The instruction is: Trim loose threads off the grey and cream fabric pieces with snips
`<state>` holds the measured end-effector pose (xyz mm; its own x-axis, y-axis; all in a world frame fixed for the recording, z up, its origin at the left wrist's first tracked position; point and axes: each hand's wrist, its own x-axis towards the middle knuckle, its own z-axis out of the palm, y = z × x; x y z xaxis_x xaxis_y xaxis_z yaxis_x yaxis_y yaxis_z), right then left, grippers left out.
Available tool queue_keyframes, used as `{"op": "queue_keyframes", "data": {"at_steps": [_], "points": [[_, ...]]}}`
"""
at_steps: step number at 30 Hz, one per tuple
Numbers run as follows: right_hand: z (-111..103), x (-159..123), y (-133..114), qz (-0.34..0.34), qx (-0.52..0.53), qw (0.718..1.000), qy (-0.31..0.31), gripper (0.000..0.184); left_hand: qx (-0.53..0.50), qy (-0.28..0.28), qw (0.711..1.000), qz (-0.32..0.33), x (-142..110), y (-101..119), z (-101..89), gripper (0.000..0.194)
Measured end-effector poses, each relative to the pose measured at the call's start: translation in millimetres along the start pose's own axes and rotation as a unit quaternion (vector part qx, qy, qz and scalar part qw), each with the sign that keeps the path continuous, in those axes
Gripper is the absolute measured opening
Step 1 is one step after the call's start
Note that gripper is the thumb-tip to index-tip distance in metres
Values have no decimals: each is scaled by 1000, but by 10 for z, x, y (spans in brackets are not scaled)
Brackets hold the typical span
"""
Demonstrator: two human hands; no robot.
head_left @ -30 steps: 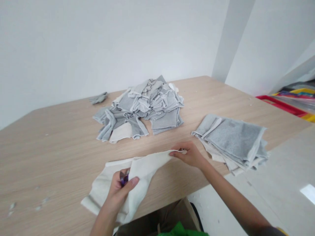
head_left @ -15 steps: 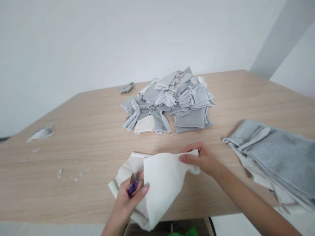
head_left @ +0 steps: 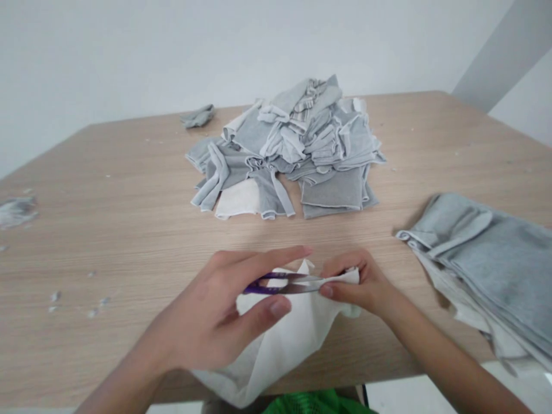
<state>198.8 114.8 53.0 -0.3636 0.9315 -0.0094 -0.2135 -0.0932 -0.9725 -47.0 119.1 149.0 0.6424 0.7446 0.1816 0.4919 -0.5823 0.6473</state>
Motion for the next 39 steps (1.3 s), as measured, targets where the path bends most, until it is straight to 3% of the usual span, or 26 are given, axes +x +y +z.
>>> {"op": "queue_keyframes", "data": {"at_steps": [4, 10, 24, 34, 39], "points": [[-22, -11, 9, -2, -6, 1000, -8, 19, -14, -50, 998, 36, 301, -91, 178, 37], [-15, -17, 7, 13, -4, 1000, -10, 21, -30, -39, 999, 18, 251, -221, 336, 33], [-16, -50, -9, -48, -70, 996, 8, 20, -1, 6, 1000, 9, 141, -148, 367, 31], [-16, -43, -35, -38, -66, 997, -29, 12, 21, 2, 1000, 4, 113, -122, 393, 26], [-1, -42, -71, -39, -55, 998, -15, 10, 24, 7, 1000, 1, 111, -119, 393, 27]]}}
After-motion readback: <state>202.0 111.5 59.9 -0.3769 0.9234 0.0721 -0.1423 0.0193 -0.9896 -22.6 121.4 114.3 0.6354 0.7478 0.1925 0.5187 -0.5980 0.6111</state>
